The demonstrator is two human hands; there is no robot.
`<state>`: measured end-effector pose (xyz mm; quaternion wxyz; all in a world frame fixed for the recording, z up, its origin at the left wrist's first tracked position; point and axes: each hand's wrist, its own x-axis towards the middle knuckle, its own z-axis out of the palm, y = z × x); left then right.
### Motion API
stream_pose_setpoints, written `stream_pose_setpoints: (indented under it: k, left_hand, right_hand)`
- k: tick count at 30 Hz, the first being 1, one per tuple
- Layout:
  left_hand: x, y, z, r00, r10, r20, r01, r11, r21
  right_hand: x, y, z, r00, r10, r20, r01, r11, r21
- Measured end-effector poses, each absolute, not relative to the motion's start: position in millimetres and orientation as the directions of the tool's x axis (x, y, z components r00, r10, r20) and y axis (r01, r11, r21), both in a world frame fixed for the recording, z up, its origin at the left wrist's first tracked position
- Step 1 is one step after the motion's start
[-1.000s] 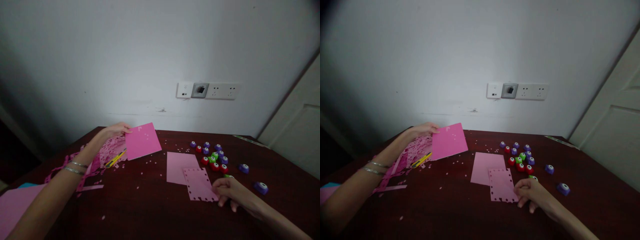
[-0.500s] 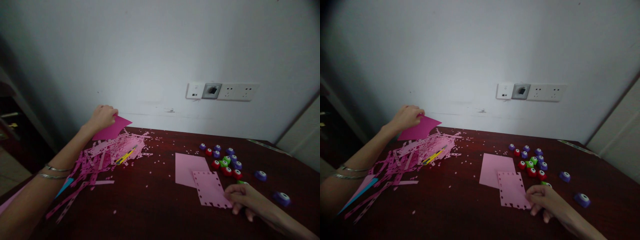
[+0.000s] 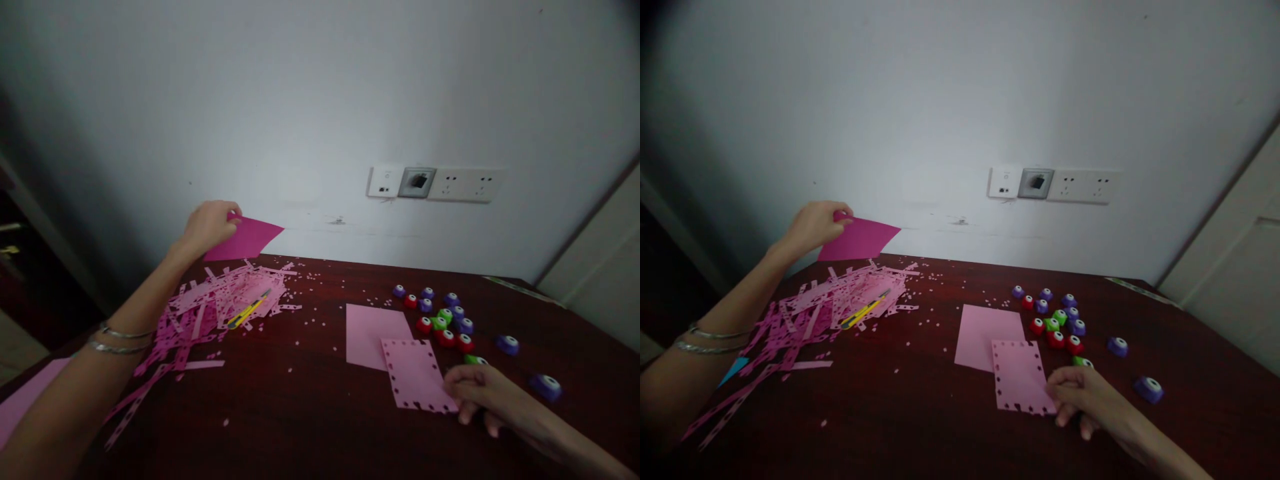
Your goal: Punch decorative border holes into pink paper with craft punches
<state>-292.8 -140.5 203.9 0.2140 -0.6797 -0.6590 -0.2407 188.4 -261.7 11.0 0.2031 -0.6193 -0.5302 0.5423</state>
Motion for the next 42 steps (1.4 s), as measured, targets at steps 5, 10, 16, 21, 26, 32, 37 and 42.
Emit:
stream_pose_setpoints:
  k: [5,10,16,21,26,32,37,42]
  left_hand:
    - [-254.0,-119.4,190.5,0.009,0.878,0.478,0.797,-0.295,0.527]
    - [-184.0,-107.1,141.3,0.213,0.974,0.074,0.325,-0.142,0.935]
    - [-105.6,-104.2,59.0,0.408,0.886,-0.221,0.126,0.185,0.975]
    - [-79.6,-102.8,23.1,0.412,0.889,-0.201,0.412,0.015,0.911]
    - [-74.4,-95.4,17.4,0.522,0.852,-0.051,0.746,-0.427,0.512]
    - [-66.3,-83.6,20.4,0.656,0.753,0.049,0.703,-0.633,0.325]
    - [-57.5,-76.3,26.9,0.647,0.762,0.036,0.687,-0.602,0.407]
    - [-51.9,-73.9,35.9,0.652,0.749,-0.114,0.717,-0.561,0.414]
  right_hand:
    - [192.9,-277.9,16.4,-0.163,0.868,-0.469,0.361,-0.390,-0.847]
    - [190.3,-298.3,16.8,-0.186,0.849,-0.495,0.319,-0.424,-0.848]
    - [185.2,-314.9,14.8,-0.235,0.815,-0.529,0.357,-0.434,-0.827]
    - [183.3,-322.7,12.9,-0.203,0.797,-0.568,0.424,-0.452,-0.785]
    - [188.2,-320.3,13.1,-0.162,0.788,-0.593,0.551,-0.427,-0.717]
    - [187.0,-294.3,34.3,-0.069,0.926,-0.372,0.729,-0.207,-0.652]
    - [170.3,-259.3,32.4,-0.243,0.966,-0.094,0.739,0.121,-0.663]
    - [158.8,-229.0,20.2,-0.295,0.955,0.037,0.768,0.260,-0.585]
